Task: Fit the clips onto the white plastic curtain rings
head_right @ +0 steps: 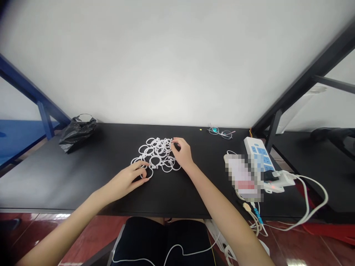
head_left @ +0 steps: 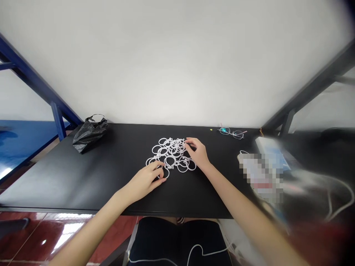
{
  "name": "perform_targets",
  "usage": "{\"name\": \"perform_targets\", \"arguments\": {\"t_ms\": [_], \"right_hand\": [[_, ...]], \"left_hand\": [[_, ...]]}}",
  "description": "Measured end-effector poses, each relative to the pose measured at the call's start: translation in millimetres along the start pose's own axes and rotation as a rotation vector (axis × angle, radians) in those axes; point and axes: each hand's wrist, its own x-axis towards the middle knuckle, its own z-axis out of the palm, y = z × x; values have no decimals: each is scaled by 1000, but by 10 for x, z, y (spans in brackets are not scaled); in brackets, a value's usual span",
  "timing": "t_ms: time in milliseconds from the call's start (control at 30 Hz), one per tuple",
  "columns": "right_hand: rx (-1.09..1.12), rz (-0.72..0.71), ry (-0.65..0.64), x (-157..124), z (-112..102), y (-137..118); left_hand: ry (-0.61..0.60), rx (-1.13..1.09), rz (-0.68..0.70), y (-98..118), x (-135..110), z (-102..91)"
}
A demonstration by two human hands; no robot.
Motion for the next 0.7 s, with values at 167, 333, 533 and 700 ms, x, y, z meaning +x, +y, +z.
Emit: {"name": "perform_targets", "arguments": {"t_ms": [167,333,533,700], "right_hand": [[-59,-84,-15,-31,16,-39],[-73,-78,-21,-29,13,-18],[-91,-121,5,-27,6,-68],[-105,-358,-37,-106,-13,-238]], "left_hand": [[4,-92,88,40,437,-287],[102,-473,-52,-201,878,-223],[76,-1093,-176,-350,914,14],[66,-1434,-194,-266,846,18]]}}
